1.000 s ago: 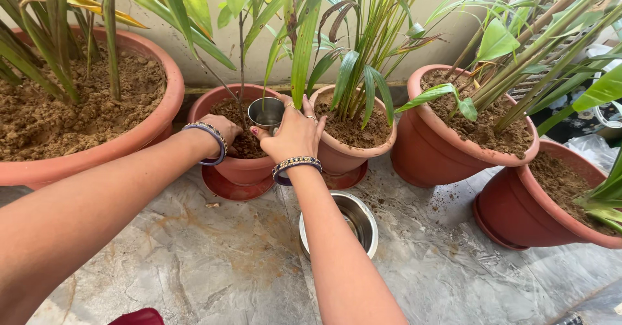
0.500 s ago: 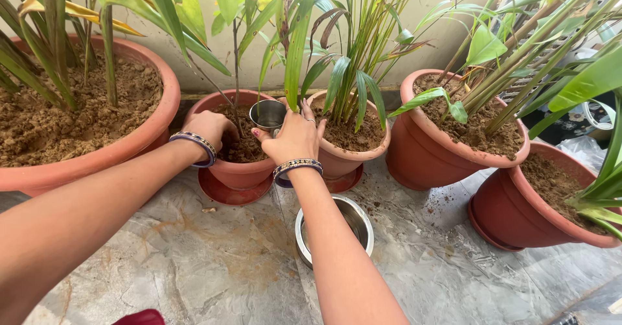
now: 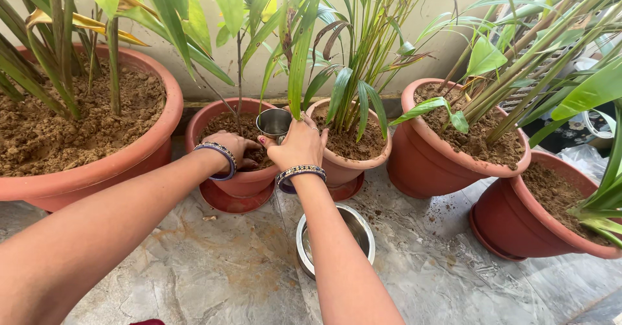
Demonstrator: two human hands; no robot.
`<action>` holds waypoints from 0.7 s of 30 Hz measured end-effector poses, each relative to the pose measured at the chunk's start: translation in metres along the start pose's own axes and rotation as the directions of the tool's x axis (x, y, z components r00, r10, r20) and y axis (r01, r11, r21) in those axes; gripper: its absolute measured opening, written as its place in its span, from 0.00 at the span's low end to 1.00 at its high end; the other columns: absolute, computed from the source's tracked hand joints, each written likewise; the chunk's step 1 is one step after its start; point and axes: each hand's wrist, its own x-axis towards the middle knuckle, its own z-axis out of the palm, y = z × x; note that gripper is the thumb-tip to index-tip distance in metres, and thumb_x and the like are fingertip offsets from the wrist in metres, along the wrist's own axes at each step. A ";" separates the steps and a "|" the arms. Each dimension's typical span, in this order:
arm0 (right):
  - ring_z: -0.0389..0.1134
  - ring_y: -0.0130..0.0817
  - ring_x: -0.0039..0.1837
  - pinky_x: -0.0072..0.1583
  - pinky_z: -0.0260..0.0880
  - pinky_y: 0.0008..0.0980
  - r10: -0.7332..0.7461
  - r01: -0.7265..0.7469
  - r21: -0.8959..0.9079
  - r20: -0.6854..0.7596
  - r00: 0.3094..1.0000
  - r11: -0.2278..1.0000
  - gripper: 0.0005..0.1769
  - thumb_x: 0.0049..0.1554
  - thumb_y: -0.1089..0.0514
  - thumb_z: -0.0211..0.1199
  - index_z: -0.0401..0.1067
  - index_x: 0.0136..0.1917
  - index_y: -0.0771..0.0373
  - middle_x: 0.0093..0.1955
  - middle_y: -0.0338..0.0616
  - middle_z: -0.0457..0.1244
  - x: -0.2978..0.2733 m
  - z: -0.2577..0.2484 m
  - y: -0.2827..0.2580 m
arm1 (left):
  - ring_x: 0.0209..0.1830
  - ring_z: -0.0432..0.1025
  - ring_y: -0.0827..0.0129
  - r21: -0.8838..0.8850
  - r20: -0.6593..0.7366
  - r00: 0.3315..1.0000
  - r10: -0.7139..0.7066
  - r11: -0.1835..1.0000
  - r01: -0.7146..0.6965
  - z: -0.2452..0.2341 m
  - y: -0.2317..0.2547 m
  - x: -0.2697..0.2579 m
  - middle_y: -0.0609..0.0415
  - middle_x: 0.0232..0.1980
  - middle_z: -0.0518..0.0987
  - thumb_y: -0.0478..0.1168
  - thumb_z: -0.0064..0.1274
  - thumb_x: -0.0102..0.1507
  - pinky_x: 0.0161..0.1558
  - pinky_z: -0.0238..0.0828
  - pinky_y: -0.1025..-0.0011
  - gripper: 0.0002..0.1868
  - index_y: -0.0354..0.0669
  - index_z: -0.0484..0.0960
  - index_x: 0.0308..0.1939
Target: The person waters several potted plants on a tiled balcony using a small metal cup. They scoop water from a larger metal bowl and pour it into the soil of each pot, moving sequentially from one plant to the next.
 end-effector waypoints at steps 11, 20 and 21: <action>0.62 0.47 0.70 0.73 0.46 0.67 -0.003 0.003 0.005 -0.009 1.000 1.000 0.44 0.40 0.38 0.79 0.72 0.63 0.63 0.64 0.54 0.65 -0.004 -0.002 0.004 | 0.47 0.81 0.58 0.020 -0.149 0.989 -0.015 1.000 0.018 -0.006 -0.014 0.006 0.52 0.44 0.86 0.37 0.62 0.55 0.51 0.79 0.62 0.14 0.64 0.92 0.40; 0.69 0.49 0.62 0.75 0.45 0.68 0.046 -0.046 -0.007 0.065 0.997 0.999 0.37 0.42 0.36 0.77 0.75 0.55 0.63 0.55 0.52 0.70 -0.004 -0.006 -0.007 | 0.49 0.81 0.62 -0.409 -0.169 0.983 -0.077 0.912 0.001 -0.023 -0.043 0.001 0.54 0.46 0.88 0.29 0.51 0.52 0.55 0.77 0.65 0.23 0.61 0.94 0.40; 0.70 0.49 0.60 0.75 0.45 0.69 0.044 -0.044 -0.002 0.068 0.997 0.999 0.36 0.42 0.36 0.77 0.76 0.54 0.62 0.53 0.53 0.70 -0.003 -0.007 -0.008 | 0.50 0.81 0.60 -0.433 -0.170 0.976 -0.140 0.900 0.053 -0.027 -0.043 -0.002 0.53 0.47 0.88 0.31 0.52 0.52 0.56 0.76 0.65 0.21 0.60 0.94 0.40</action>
